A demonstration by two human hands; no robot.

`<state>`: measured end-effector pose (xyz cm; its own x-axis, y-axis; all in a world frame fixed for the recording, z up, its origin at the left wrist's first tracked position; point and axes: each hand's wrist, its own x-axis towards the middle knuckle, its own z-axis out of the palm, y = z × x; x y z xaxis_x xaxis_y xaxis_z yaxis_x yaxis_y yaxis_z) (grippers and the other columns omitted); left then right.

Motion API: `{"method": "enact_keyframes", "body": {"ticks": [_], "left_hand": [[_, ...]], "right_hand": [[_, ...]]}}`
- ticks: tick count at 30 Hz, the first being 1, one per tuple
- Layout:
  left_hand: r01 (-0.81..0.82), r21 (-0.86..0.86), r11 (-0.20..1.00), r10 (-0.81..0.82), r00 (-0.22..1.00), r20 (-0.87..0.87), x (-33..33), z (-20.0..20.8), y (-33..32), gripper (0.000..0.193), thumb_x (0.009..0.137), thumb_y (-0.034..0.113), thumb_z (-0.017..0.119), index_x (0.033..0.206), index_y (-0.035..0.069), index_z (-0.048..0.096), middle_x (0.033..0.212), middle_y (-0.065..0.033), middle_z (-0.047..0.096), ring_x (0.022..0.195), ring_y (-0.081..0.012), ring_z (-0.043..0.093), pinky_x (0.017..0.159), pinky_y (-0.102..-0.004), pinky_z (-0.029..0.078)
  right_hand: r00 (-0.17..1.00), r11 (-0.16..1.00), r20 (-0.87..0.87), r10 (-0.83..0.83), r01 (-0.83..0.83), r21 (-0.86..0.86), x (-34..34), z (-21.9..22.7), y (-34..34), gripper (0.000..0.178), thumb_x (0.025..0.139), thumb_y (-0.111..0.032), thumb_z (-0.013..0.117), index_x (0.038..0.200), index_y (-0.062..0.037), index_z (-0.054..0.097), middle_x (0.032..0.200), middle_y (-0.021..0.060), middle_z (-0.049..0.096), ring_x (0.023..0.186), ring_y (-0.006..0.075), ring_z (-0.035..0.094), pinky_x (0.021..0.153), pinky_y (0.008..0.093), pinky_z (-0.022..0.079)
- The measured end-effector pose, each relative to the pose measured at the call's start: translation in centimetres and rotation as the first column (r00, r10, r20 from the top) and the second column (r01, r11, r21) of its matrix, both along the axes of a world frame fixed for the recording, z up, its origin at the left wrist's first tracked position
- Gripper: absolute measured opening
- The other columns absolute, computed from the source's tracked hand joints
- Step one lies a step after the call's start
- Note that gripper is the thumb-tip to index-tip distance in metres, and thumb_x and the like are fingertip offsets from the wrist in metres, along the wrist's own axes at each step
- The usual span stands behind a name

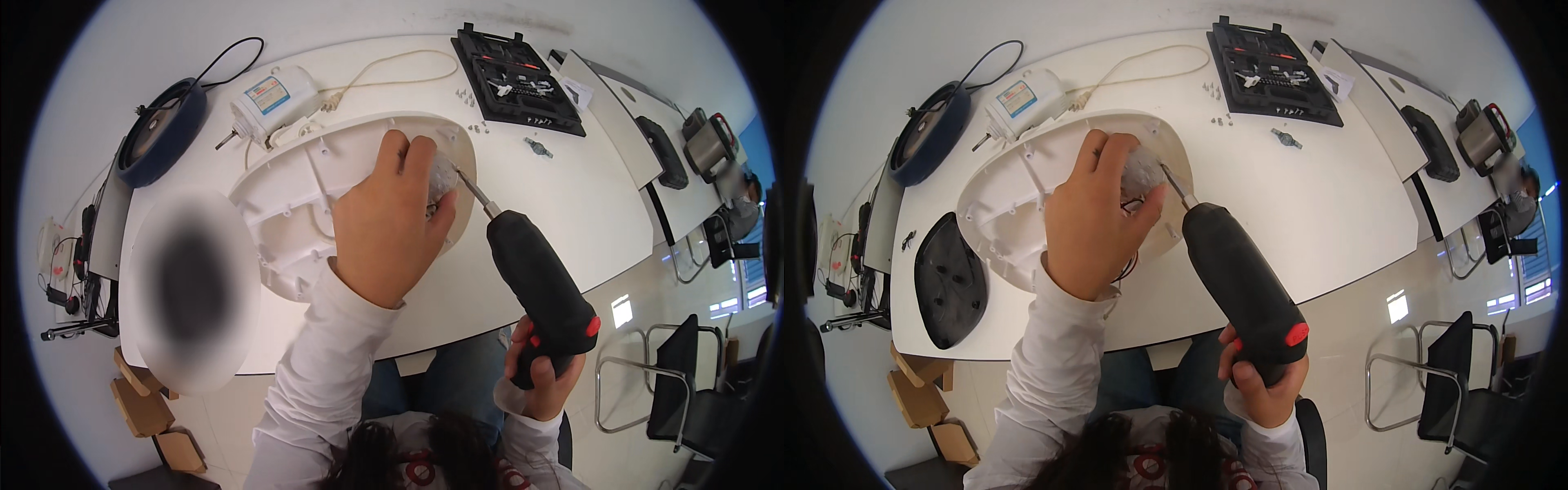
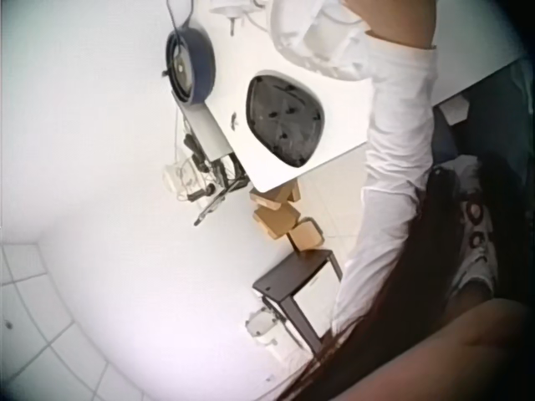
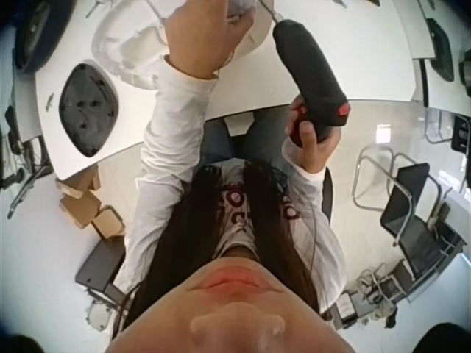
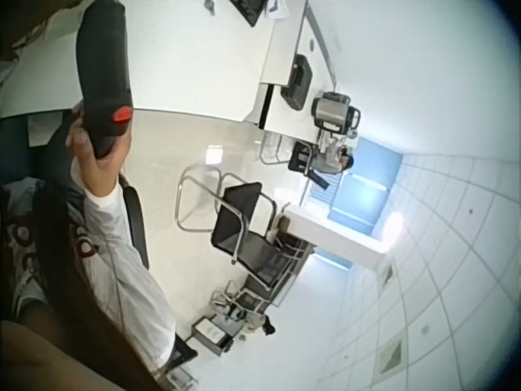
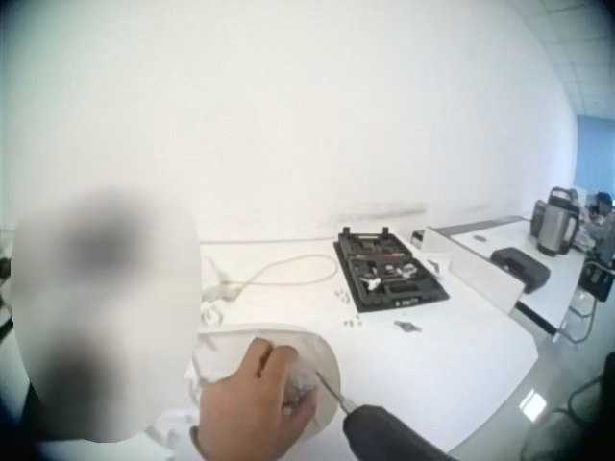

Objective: The person assembles an electronic device by connecting wires, inserting screws, and using a power screwdriver to secure components inside a white plastic housing. The person also uses a manual screwdriver to tighten additional screws and adjusts internal wiring throughout the process.

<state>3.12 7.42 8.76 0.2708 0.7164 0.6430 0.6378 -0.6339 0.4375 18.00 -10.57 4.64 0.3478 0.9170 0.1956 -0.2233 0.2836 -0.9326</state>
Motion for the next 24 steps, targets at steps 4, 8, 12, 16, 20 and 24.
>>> {"method": "enact_keyframes", "body": {"ticks": [4,8,12,16,20,24], "left_hand": [[-0.002,-0.004,1.0,0.002,1.0,0.006,-0.2,0.0,0.0,0.036,0.075,0.015,0.073,0.104,0.006,0.052,0.097,-0.0096,0.052,0.064,-0.0313,0.062,0.051,-0.0393,0.05],[-0.017,0.01,1.0,0.017,1.0,-0.004,0.0,0.0,0.0,0.037,0.075,0.015,0.073,0.104,0.006,0.052,0.097,-0.0093,0.052,0.064,-0.0312,0.062,0.052,-0.0393,0.05],[-0.058,-0.031,0.998,0.058,0.998,0.028,0.3,-0.3,0.1,0.04,0.071,0.019,0.076,0.105,0.011,0.056,0.101,-0.0048,0.057,0.07,-0.0308,0.065,0.057,-0.0385,0.052],[-0.049,-0.023,0.999,0.05,0.999,0.009,0.2,-0.4,0.2,0.04,0.07,0.019,0.076,0.103,0.012,0.056,0.1,-0.0043,0.057,0.07,-0.0311,0.064,0.057,-0.039,0.052],[-0.028,0.012,1.0,0.028,1.0,-0.01,0.0,-0.5,0.3,0.037,0.072,0.015,0.075,0.101,0.008,0.053,0.098,-0.0071,0.054,0.067,-0.0304,0.063,0.053,-0.0384,0.051],[-0.052,0.0,0.999,0.052,0.999,0.004,0.5,-0.5,0.3,0.041,0.068,0.018,0.077,0.103,0.012,0.056,0.099,-0.0042,0.056,0.071,-0.0312,0.063,0.057,-0.0384,0.052]], "right_hand": [[1.0,1.0,-0.018,-0.015,0.015,-0.008,-0.3,0.2,0.0,0.058,0.082,-0.02,0.072,0.125,0.0078,0.045,0.096,0.0203,0.062,0.06,0.0166,0.06,0.054,0.0264,0.047],[0.996,0.995,-0.008,-0.084,0.083,-0.058,-1.7,0.7,-0.5,0.055,0.08,-0.012,0.073,0.123,0.0081,0.045,0.097,0.0195,0.062,0.065,0.0169,0.061,0.058,0.0272,0.05],[0.967,0.996,0.236,-0.091,0.094,0.002,-2.4,-0.1,-0.7,0.045,0.079,-0.002,0.068,0.116,0.0084,0.046,0.096,0.0192,0.062,0.067,0.0166,0.061,0.061,0.0282,0.051],[0.997,0.996,0.004,-0.079,0.079,-0.037,-2.9,1.2,-0.6,0.043,0.079,0.0,0.066,0.116,0.0087,0.045,0.094,0.0193,0.062,0.067,0.0165,0.061,0.061,0.0282,0.051],[0.996,0.997,0.05,-0.068,0.07,-0.036,-2.6,1.2,-0.6,0.044,0.079,0.001,0.065,0.118,0.0084,0.045,0.092,0.019,0.062,0.067,0.0163,0.061,0.06,0.0279,0.051],[0.995,0.996,0.049,-0.082,0.083,-0.015,-2.4,1.1,-0.4,0.044,0.079,0.0,0.065,0.118,0.0082,0.046,0.089,0.0182,0.062,0.066,0.0163,0.061,0.059,0.0278,0.051]]}}
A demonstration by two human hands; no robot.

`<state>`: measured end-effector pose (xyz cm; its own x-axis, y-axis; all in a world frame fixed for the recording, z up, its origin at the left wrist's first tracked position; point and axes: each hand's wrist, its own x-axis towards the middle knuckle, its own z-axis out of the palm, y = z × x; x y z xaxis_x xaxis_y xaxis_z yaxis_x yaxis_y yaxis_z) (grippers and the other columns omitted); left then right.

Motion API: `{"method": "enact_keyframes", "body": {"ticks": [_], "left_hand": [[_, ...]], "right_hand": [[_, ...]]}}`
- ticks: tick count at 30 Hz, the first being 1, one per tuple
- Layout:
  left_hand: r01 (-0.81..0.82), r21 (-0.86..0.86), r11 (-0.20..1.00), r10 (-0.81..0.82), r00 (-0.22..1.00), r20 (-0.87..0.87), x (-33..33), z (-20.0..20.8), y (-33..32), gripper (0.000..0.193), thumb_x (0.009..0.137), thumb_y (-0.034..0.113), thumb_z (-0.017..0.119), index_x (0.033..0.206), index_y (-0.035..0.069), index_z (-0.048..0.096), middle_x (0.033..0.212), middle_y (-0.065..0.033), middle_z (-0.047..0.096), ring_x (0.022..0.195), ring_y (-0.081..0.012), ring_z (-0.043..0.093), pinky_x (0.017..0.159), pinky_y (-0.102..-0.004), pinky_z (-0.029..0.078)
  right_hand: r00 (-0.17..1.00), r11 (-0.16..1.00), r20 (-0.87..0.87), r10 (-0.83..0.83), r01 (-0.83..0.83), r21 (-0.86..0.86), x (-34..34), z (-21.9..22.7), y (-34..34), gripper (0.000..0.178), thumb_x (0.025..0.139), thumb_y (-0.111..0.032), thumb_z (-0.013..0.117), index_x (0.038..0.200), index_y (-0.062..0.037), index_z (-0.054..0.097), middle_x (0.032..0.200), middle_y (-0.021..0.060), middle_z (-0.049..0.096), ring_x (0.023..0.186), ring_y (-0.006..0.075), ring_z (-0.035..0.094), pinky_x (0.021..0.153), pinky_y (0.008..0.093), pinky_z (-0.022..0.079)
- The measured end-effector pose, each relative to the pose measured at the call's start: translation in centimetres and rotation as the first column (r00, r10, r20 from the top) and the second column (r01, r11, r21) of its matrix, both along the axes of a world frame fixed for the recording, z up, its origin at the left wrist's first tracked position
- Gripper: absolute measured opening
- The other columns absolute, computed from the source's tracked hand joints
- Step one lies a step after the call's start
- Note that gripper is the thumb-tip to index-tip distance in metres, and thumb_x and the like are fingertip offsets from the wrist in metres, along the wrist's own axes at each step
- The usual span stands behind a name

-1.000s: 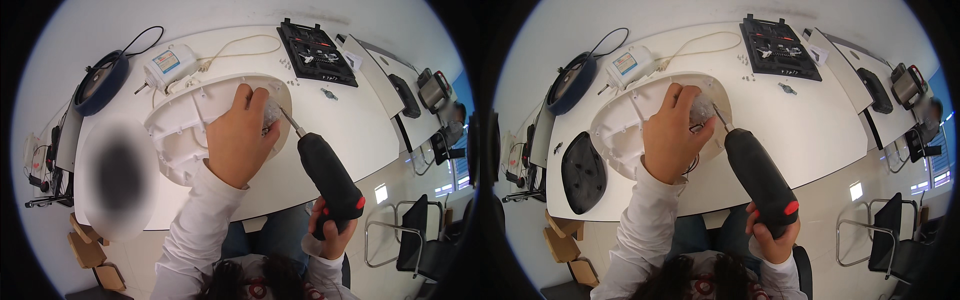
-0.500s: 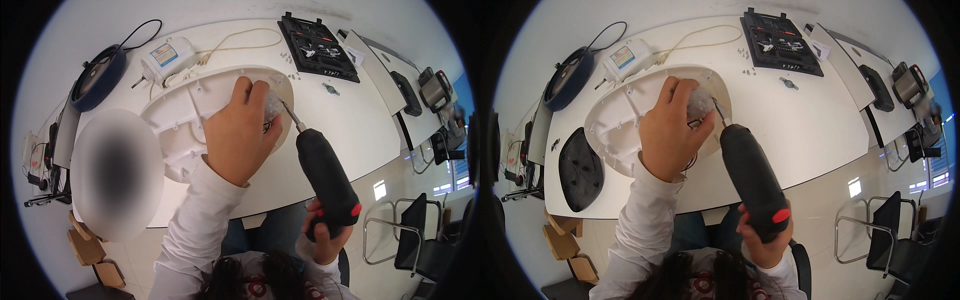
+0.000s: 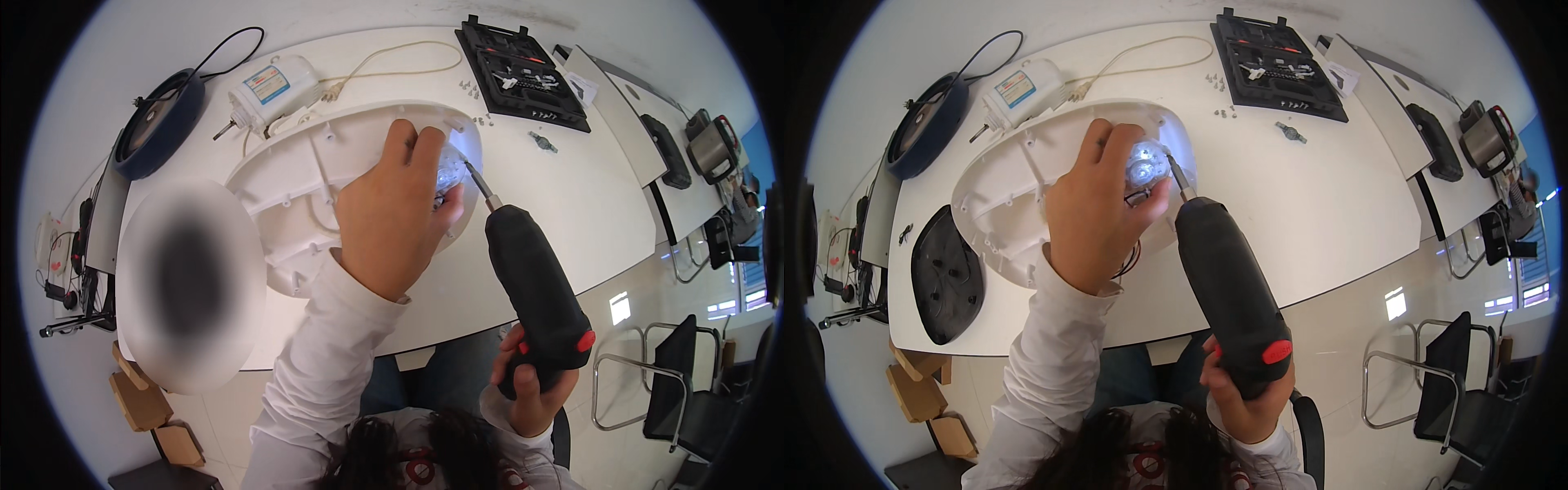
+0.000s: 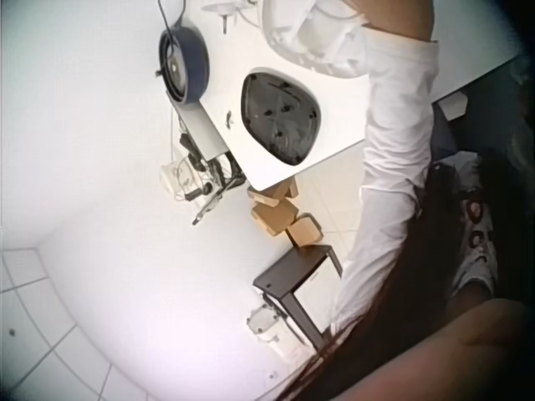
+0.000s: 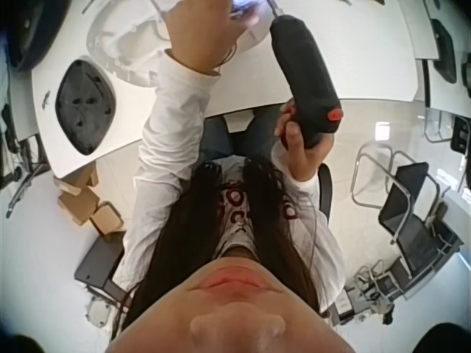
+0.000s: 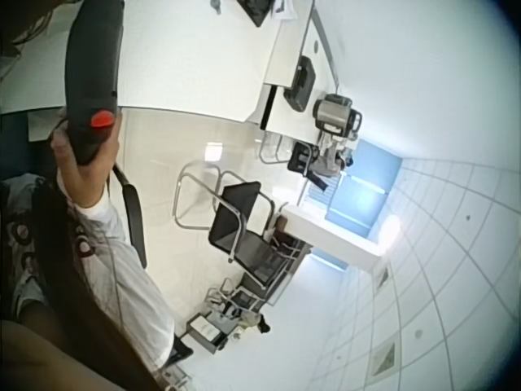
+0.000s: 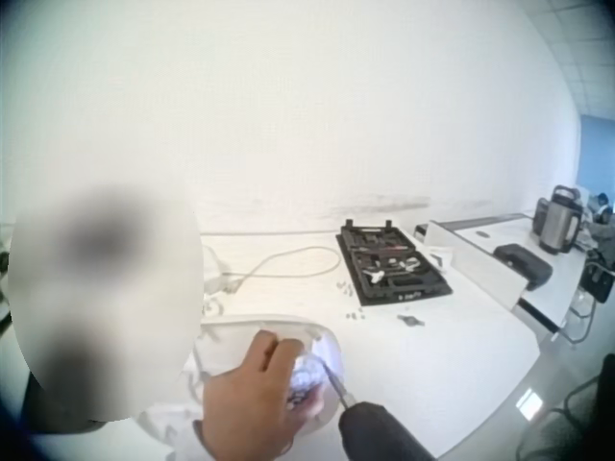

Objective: The person assembles an electronic device by connecting wires, inserting screws, and using a power screwdriver to secure components inside a white plastic housing. The person also uses a manual screwdriver to tighten additional screws and adjusts internal wiring throughout the process.

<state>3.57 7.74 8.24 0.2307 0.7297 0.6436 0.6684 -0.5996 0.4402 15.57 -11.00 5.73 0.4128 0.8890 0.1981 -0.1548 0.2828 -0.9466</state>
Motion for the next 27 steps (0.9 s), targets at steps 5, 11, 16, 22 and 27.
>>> {"method": "enact_keyframes", "body": {"ticks": [5,11,16,22,27], "left_hand": [[0.003,-0.012,1.0,-0.003,1.0,0.01,-0.3,-0.1,0.1,0.041,0.068,0.018,0.078,0.103,0.012,0.056,0.099,-0.0044,0.056,0.071,-0.0317,0.063,0.058,-0.0386,0.052],[0.01,-0.017,1.0,-0.01,1.0,0.011,-0.3,-0.1,0.1,0.042,0.067,0.018,0.078,0.103,0.013,0.057,0.099,-0.0044,0.057,0.072,-0.0317,0.064,0.058,-0.0385,0.052],[0.006,-0.005,1.0,-0.006,1.0,0.025,-0.3,-0.1,0.2,0.04,0.067,0.018,0.078,0.102,0.013,0.058,0.1,-0.0037,0.058,0.071,-0.031,0.064,0.058,-0.0372,0.052],[0.008,-0.006,1.0,-0.008,0.999,0.041,-0.3,-0.2,0.3,0.037,0.068,0.018,0.077,0.1,0.013,0.059,0.098,-0.0033,0.059,0.07,-0.0297,0.064,0.058,-0.0359,0.052],[0.009,0.025,1.0,-0.01,0.999,0.041,-0.4,-0.4,0.4,0.039,0.068,0.018,0.077,0.101,0.013,0.058,0.097,-0.0032,0.057,0.069,-0.0288,0.063,0.057,-0.0355,0.052]], "right_hand": [[1.0,1.0,-0.004,0.004,-0.004,-0.031,-0.1,0.3,0.0,0.045,0.079,0.0,0.066,0.119,0.0087,0.046,0.09,0.0181,0.063,0.065,0.0163,0.061,0.058,0.0279,0.05],[1.0,1.0,-0.025,-0.006,0.005,-0.016,0.0,0.5,0.1,0.047,0.08,-0.002,0.066,0.12,0.0104,0.046,0.09,0.0197,0.062,0.063,0.0162,0.06,0.057,0.028,0.049],[0.998,0.999,-0.054,-0.012,0.01,-0.041,0.3,1.1,0.1,0.045,0.081,-0.005,0.066,0.118,0.0112,0.048,0.089,0.0205,0.061,0.061,0.0165,0.059,0.057,0.0283,0.048],[0.998,0.996,-0.043,-0.043,0.04,-0.076,0.5,1.8,0.3,0.048,0.08,-0.009,0.067,0.119,0.0113,0.048,0.09,0.021,0.061,0.058,0.0165,0.058,0.054,0.0267,0.046],[1.0,0.995,-0.021,-0.005,0.003,-0.097,1.4,2.3,0.6,0.049,0.079,-0.007,0.065,0.121,0.0112,0.048,0.089,0.0211,0.061,0.057,0.0159,0.057,0.054,0.0263,0.046]]}}
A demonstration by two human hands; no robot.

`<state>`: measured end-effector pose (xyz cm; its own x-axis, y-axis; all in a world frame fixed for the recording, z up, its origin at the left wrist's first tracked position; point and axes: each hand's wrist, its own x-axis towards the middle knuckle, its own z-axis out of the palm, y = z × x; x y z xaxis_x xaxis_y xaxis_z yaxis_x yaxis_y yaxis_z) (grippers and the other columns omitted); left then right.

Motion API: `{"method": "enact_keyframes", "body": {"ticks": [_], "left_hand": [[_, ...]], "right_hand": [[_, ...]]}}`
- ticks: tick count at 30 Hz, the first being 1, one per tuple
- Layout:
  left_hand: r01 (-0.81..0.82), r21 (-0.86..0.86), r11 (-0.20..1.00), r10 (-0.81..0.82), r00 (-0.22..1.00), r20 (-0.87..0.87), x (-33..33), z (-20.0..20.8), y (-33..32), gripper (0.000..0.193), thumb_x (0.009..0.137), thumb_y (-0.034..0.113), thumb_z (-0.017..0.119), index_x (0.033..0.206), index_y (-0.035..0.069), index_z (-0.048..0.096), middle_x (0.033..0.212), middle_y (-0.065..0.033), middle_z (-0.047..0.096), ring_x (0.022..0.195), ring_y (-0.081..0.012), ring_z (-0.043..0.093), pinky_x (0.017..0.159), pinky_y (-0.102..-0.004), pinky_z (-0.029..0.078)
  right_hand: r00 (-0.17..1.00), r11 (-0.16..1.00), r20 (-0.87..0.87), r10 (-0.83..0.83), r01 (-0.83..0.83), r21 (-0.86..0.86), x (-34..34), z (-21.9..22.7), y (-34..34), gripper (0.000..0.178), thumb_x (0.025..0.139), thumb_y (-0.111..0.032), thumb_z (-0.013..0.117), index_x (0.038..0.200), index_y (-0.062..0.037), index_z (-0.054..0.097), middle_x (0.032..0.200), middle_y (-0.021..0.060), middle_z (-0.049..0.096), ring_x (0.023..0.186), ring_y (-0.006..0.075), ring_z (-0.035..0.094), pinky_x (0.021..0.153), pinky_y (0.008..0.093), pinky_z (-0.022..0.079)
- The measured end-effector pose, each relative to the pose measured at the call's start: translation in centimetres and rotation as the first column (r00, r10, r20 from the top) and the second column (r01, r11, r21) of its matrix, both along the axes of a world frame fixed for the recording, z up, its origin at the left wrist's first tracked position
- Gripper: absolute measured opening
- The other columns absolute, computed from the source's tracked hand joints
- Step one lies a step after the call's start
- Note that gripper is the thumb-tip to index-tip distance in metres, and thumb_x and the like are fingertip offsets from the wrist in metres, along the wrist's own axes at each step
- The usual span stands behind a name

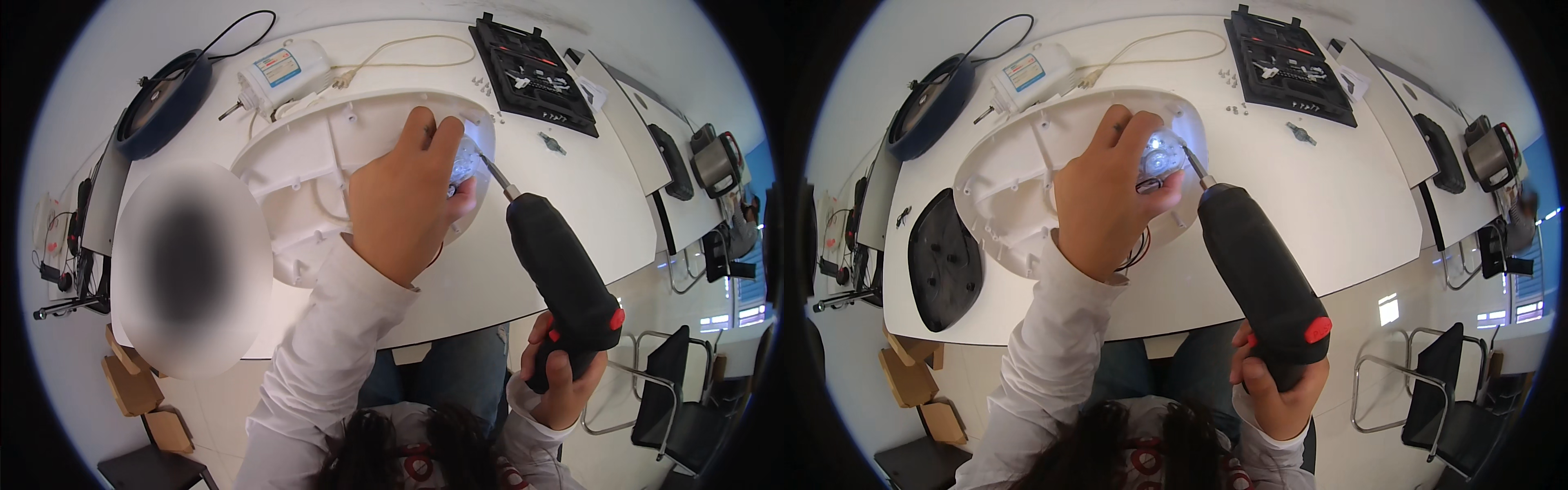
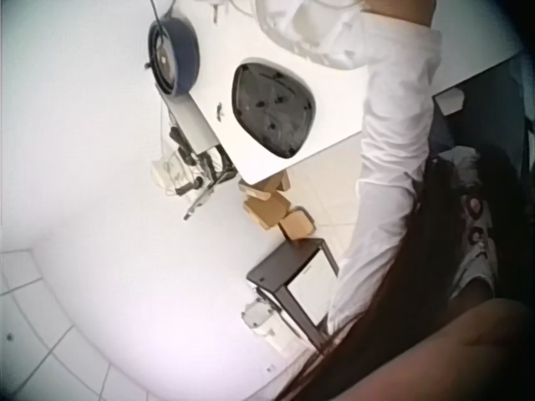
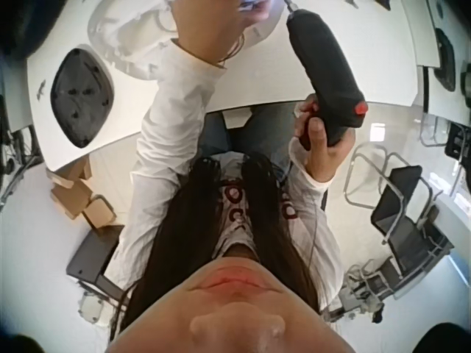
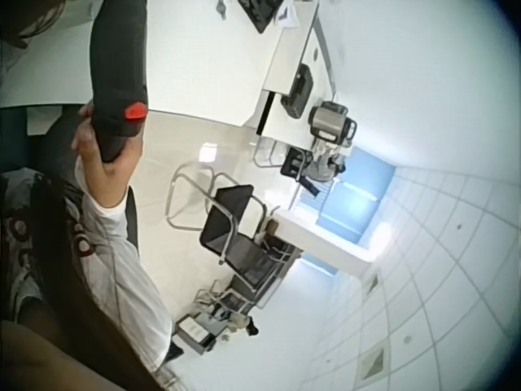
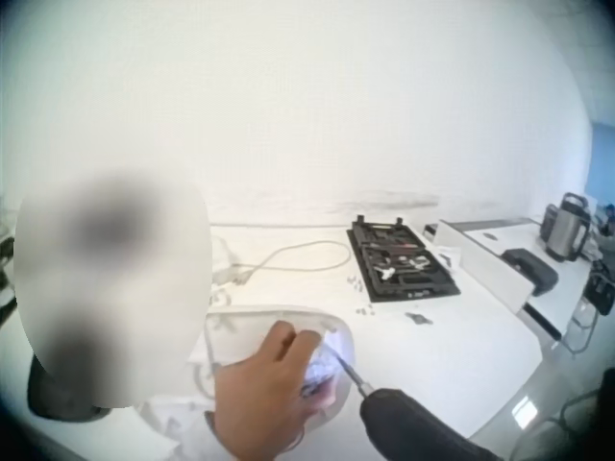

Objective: The person assembles an electronic device by connecting wires, inserting screws, and using a power screwdriver to secure components inside a white plastic housing. The person also uses a manual screwdriver to tighten additional screws and adjusts internal wiring throughout the process.

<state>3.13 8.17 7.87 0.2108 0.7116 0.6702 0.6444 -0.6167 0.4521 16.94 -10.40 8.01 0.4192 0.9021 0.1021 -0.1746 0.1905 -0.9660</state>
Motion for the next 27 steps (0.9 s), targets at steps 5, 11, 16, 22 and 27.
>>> {"method": "enact_keyframes", "body": {"ticks": [5,11,16,22,27], "left_hand": [[0.009,0.002,1.0,-0.009,1.0,-0.017,-0.1,-0.1,0.0,0.04,0.069,0.016,0.076,0.104,0.012,0.057,0.095,-0.0042,0.055,0.067,-0.0281,0.062,0.057,-0.0355,0.051],[-0.005,-0.007,1.0,0.004,1.0,-0.023,0.0,-0.2,0.0,0.041,0.071,0.016,0.076,0.107,0.011,0.056,0.096,-0.0052,0.055,0.066,-0.0287,0.062,0.057,-0.0357,0.05],[-0.017,-0.007,1.0,0.017,0.999,-0.032,-0.3,-0.1,0.0,0.042,0.071,0.017,0.076,0.108,0.01,0.056,0.096,-0.0063,0.055,0.065,-0.0292,0.062,0.057,-0.0361,0.05],[-0.02,-0.008,1.0,0.019,0.999,-0.034,-0.3,-0.2,0.0,0.043,0.071,0.016,0.077,0.108,0.01,0.056,0.096,-0.0063,0.055,0.065,-0.0288,0.062,0.057,-0.0358,0.05],[-0.024,-0.007,1.0,0.024,0.999,-0.048,-0.3,0.0,0.0,0.043,0.07,0.016,0.077,0.107,0.011,0.056,0.095,-0.0056,0.054,0.064,-0.0283,0.062,0.056,-0.0356,0.05]], "right_hand": [[0.997,1.0,0.072,0.015,-0.016,0.018,0.7,-0.2,0.3,0.05,0.078,-0.007,0.062,0.122,0.0101,0.048,0.089,0.0209,0.061,0.055,0.0152,0.055,0.052,0.0258,0.044],[0.996,1.0,0.087,0.008,-0.006,-0.023,1.0,0.0,0.5,0.049,0.077,-0.007,0.06,0.122,0.0091,0.048,0.09,0.0205,0.061,0.054,0.0148,0.054,0.052,0.0252,0.044],[0.993,1.0,0.119,0.003,-0.001,-0.016,0.7,-0.1,0.5,0.048,0.077,-0.007,0.061,0.121,0.0088,0.048,0.09,0.0203,0.061,0.054,0.0149,0.055,0.052,0.0251,0.044],[0.988,1.0,0.151,0.02,-0.018,-0.01,0.9,0.0,0.6,0.049,0.077,-0.006,0.062,0.122,0.0087,0.049,0.089,0.0202,0.062,0.056,0.0152,0.056,0.054,0.0262,0.045],[0.978,0.999,0.206,0.041,-0.04,-0.009,1.5,0.3,0.5,0.047,0.078,-0.006,0.064,0.121,0.009,0.05,0.088,0.0198,0.063,0.058,0.0151,0.058,0.056,0.0271,0.047]]}}
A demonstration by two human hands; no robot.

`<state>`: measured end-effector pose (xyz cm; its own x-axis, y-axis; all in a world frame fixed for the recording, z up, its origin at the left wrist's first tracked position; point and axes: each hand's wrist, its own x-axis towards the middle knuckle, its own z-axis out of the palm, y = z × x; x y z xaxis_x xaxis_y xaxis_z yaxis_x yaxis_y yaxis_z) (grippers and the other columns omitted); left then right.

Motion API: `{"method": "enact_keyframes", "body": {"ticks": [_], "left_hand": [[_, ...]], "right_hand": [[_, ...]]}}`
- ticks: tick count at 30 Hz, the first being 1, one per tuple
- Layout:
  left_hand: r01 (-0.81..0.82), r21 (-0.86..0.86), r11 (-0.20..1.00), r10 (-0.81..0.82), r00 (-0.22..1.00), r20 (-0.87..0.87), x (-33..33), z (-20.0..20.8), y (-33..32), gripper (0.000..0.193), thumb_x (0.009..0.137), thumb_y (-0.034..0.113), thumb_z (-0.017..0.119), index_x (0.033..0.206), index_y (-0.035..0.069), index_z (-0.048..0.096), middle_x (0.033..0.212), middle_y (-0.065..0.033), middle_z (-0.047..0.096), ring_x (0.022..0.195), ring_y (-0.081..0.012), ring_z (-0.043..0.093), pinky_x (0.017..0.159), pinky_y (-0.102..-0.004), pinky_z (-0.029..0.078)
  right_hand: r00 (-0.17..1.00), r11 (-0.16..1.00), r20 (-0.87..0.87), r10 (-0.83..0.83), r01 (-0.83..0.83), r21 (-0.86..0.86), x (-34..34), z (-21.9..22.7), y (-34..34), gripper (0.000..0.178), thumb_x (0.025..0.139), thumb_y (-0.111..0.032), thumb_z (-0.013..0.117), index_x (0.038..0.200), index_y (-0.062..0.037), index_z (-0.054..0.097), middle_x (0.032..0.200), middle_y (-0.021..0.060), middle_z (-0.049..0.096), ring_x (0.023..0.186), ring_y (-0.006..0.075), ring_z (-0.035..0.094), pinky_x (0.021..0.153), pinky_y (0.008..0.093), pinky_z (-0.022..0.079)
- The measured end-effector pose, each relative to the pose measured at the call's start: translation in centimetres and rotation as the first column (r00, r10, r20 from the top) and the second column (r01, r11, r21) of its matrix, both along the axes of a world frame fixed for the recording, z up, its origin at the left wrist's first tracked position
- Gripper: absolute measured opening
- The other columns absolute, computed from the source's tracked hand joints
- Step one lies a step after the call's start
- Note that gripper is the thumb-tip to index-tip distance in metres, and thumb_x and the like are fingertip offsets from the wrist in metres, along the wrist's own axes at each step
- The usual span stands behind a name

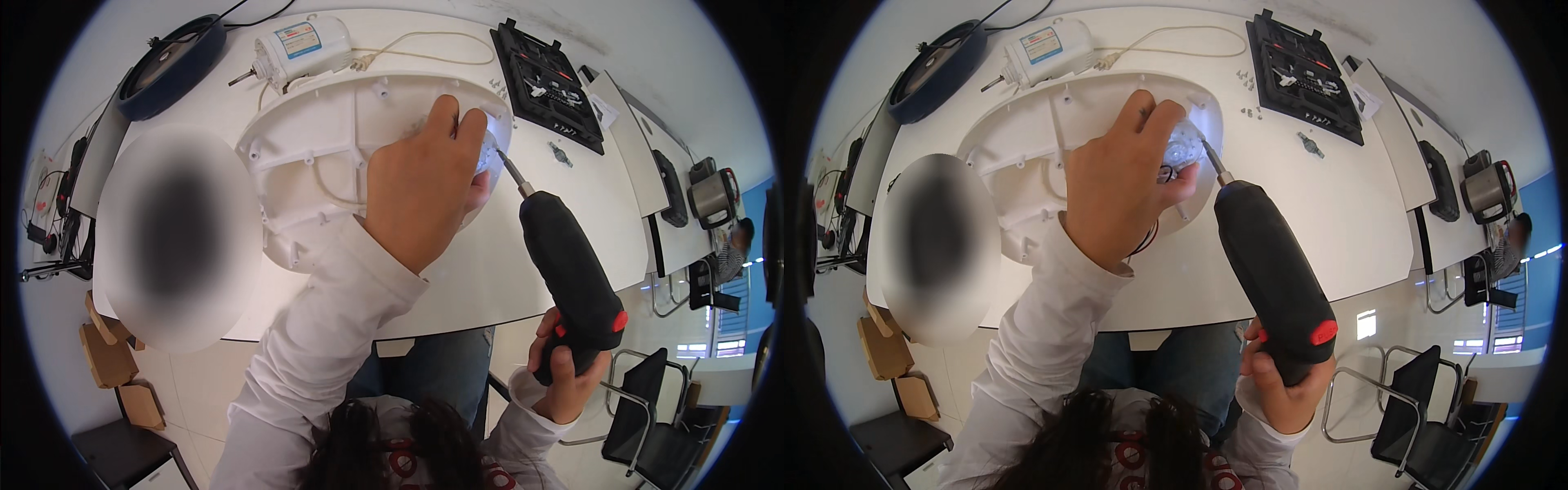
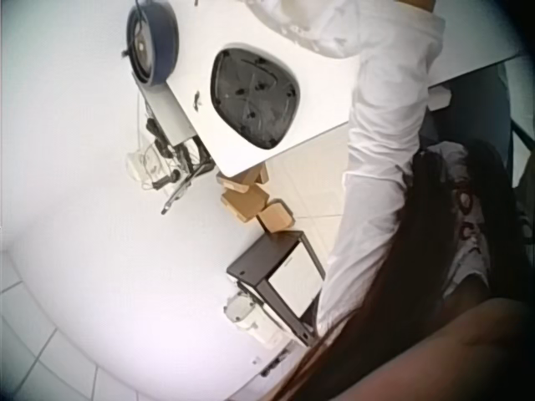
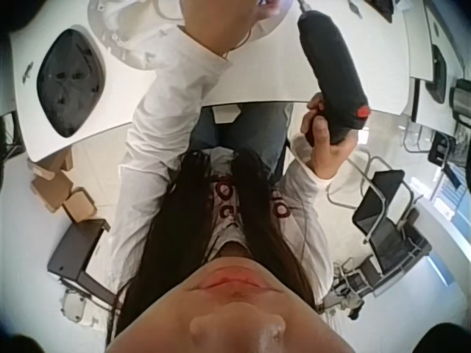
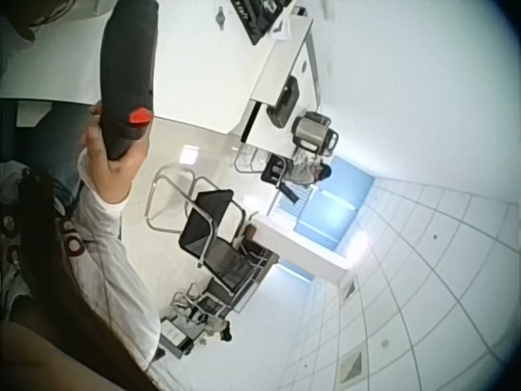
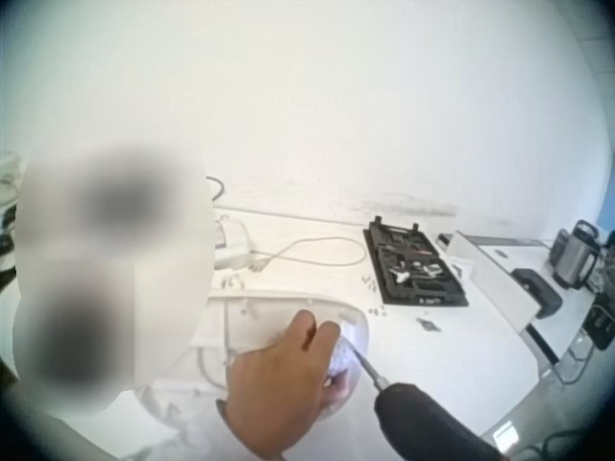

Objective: The person assembles an electronic device by connecting wires, inserting screws, and using a power screwdriver to secure components inside a white plastic housing. The person also uses a manual screwdriver to tighten additional screws and adjusts internal wiring throughout the process.

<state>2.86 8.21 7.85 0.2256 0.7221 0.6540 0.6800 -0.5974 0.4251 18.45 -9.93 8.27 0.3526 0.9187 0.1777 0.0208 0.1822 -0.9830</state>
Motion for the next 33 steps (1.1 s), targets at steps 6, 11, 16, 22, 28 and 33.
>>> {"method": "enact_keyframes", "body": {"ticks": [6,11,16,22,28,33], "left_hand": [[-0.011,0.009,1.0,0.011,1.0,-0.01,-0.1,-0.2,0.1,0.043,0.07,0.016,0.077,0.107,0.011,0.056,0.095,-0.0055,0.054,0.064,-0.0277,0.062,0.056,-0.0352,0.05],[-0.001,-0.001,1.0,0.001,1.0,-0.008,-0.2,0.0,0.0,0.042,0.071,0.016,0.077,0.107,0.01,0.056,0.096,-0.0068,0.055,0.064,-0.0289,0.062,0.057,-0.0356,0.05],[0.003,-0.046,0.999,-0.004,1.0,-0.019,-0.2,0.2,-0.1,0.043,0.073,0.017,0.076,0.108,0.008,0.055,0.099,-0.0082,0.055,0.067,-0.0304,0.063,0.059,-0.037,0.051],[0.051,-0.114,0.992,-0.049,0.999,0.024,-0.5,0.6,-0.6,0.047,0.074,0.016,0.076,0.115,0.009,0.054,0.108,-0.0096,0.054,0.072,-0.0306,0.064,0.062,-0.0374,0.053],[0.357,-0.218,0.908,-0.304,0.922,0.24,-2.9,0.4,-0.4,0.054,0.078,-0.001,0.069,0.129,0.009,0.051,0.125,-0.0104,0.05,0.075,-0.0225,0.061,0.068,-0.0313,0.052],[0.396,-0.164,0.903,-0.357,0.906,0.227,-3.5,-0.1,-0.3,0.058,0.078,-0.008,0.063,0.132,0.009,0.049,0.127,-0.0115,0.048,0.076,-0.0189,0.058,0.07,-0.0283,0.051]], "right_hand": [[1.0,1.0,0.022,0.012,-0.012,-0.008,0.6,0.3,0.2,0.049,0.078,-0.007,0.069,0.12,0.0093,0.051,0.088,0.0197,0.063,0.059,0.015,0.058,0.057,0.0278,0.047],[0.998,1.0,0.056,0.015,-0.015,0.004,0.6,-0.2,0.1,0.05,0.077,-0.007,0.07,0.12,0.0092,0.05,0.09,0.0202,0.063,0.059,0.015,0.059,0.057,0.0272,0.047],[1.0,1.0,-0.003,0.011,-0.011,-0.024,0.6,0.0,0.2,0.052,0.076,-0.006,0.069,0.122,0.0081,0.049,0.092,0.0208,0.064,0.06,0.0149,0.059,0.057,0.0267,0.048],[0.997,1.0,-0.07,0.008,-0.009,-0.01,0.3,-0.6,0.3,0.049,0.075,-0.006,0.067,0.119,0.0067,0.049,0.092,0.0196,0.065,0.06,0.0134,0.058,0.057,0.0255,0.047],[0.998,0.998,-0.035,0.052,-0.052,-0.018,0.2,-1.2,0.6,0.042,0.075,-0.008,0.067,0.111,0.0053,0.049,0.088,0.0168,0.065,0.058,0.0112,0.057,0.057,0.0251,0.047],[0.997,0.998,-0.051,0.057,-0.059,-0.03,0.0,-2.0,-0.3,0.044,0.074,-0.01,0.07,0.109,0.0059,0.049,0.085,0.015,0.065,0.059,0.0111,0.058,0.058,0.0253,0.048]]}}
